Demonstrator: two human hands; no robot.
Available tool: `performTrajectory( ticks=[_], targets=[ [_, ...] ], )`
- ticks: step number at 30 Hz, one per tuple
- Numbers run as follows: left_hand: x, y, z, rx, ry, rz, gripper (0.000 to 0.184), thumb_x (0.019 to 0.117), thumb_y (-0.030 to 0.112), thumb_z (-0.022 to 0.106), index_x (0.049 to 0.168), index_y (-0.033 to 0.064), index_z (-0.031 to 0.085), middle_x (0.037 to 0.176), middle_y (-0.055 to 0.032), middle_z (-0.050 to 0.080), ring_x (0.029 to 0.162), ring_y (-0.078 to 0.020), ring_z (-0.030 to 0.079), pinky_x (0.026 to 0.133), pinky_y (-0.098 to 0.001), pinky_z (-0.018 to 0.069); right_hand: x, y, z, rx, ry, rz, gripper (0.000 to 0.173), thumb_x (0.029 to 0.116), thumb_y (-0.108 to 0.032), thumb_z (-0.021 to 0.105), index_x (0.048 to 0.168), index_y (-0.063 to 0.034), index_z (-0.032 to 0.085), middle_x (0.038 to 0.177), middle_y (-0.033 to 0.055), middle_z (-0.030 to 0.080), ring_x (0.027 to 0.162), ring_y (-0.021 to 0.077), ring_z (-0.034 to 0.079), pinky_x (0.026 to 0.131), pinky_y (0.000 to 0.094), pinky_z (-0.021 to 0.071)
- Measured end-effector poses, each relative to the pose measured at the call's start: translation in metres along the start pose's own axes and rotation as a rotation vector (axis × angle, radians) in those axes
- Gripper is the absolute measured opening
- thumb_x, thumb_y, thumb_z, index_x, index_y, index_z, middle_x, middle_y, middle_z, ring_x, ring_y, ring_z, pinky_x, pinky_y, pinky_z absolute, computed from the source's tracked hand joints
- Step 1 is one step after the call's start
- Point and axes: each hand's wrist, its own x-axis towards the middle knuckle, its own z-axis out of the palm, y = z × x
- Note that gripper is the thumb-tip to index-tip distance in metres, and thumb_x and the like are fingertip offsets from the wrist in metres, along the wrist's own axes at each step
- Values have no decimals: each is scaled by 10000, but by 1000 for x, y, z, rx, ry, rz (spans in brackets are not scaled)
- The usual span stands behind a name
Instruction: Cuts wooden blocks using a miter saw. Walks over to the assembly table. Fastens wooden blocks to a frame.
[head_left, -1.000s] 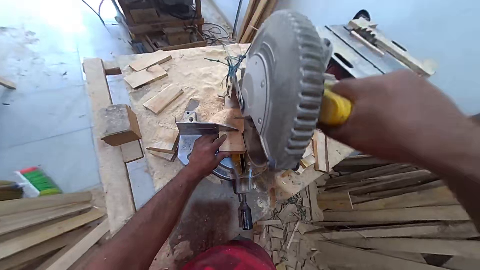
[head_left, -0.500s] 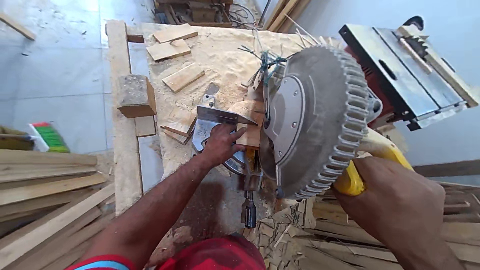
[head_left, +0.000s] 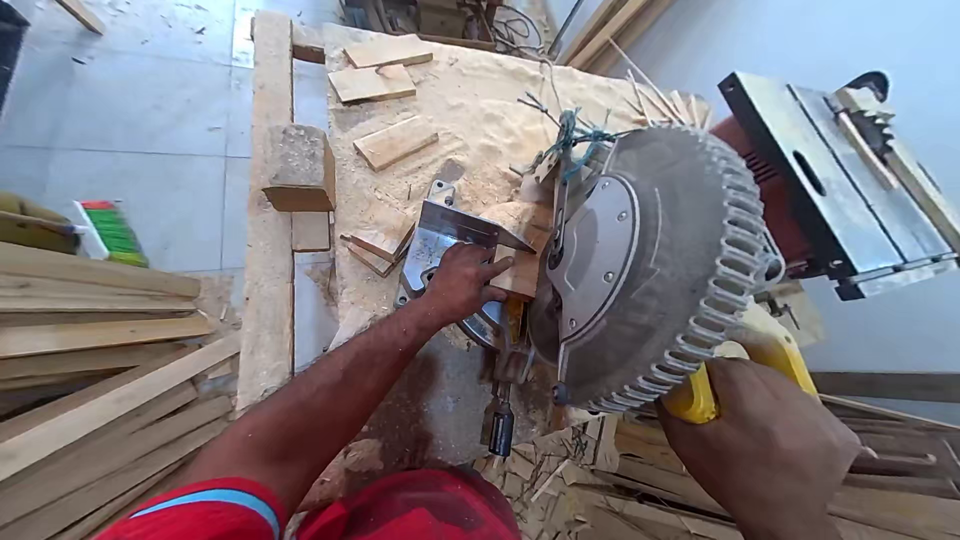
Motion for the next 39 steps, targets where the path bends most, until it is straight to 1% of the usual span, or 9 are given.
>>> performTrajectory(
  ticks=[10,13,17,20,23,26,29,33,39],
  targets=[
    [2,1,-1,33,29,-14,563,949,521,678,1467,326,577,1398,-106,621,1344,-272,537,1201,-510,331,-9,-5,14,71,-12,-8,334,864,-379,610,698,-89,596,603,78,580,558,282,638,455,461,493],
    [-1,8,-6,-1,18,-64,592,905,511,734,1449,323,599,1446,-121,578,1371,-299,509,1178,-522,379,37,26,-28,129,-25,-8,299,889,-395,647,871,-98,679,714,107,650,631,333,671,470,536,500],
    [-12,28,-16,-74,-77,-139,670,807,477,851,1405,257,642,1629,-133,367,1465,-309,417,1144,-552,431,87,62,-44,228,341,149,381,918,-374,736,1181,-99,709,1191,155,711,1143,342,662,981,565,512],
    [-39,45,-24,-75,-111,-152,657,769,446,886,1344,202,683,1507,-118,530,1323,-292,571,1056,-543,511,66,63,1,409,564,400,443,984,-283,651,1338,-18,627,1436,201,576,1383,303,517,1163,463,423],
    [-99,58,-22,-212,-17,-182,672,704,556,877,1225,159,725,1339,-98,618,1205,-231,621,985,-464,568,15,9,96,732,140,744,505,1019,-370,583,1365,-3,568,1317,219,610,1192,323,623,1004,512,537],
    [-157,56,-27,-412,212,-329,665,694,518,889,1196,120,714,1242,-71,648,1107,-171,656,922,-380,603,7,-57,182,812,-323,757,708,929,-586,661,1355,-23,602,1332,248,593,1221,421,594,1000,626,506],
    [-162,32,-62,-383,463,-503,642,742,445,880,1247,111,667,1231,-79,653,1081,-200,669,905,-425,609,27,-95,211,634,-404,654,711,864,-644,704,1282,-69,676,1319,273,592,1218,477,568,986,678,472],
    [-106,-13,-105,-155,593,-659,719,783,461,866,1335,68,622,1301,-163,608,1118,-271,654,940,-465,584,29,-99,200,525,-533,560,354,1011,-339,615,1191,-46,699,1221,290,619,1140,488,608,902,640,532],
    [-61,-49,-98,-6,346,-760,750,786,472,855,1362,60,610,1421,-244,518,1262,-380,567,1036,-561,505,-20,-102,174,537,-542,496,300,978,-284,618,1126,-37,699,1084,261,656,1067,453,643,869,602,545]
  ],
)
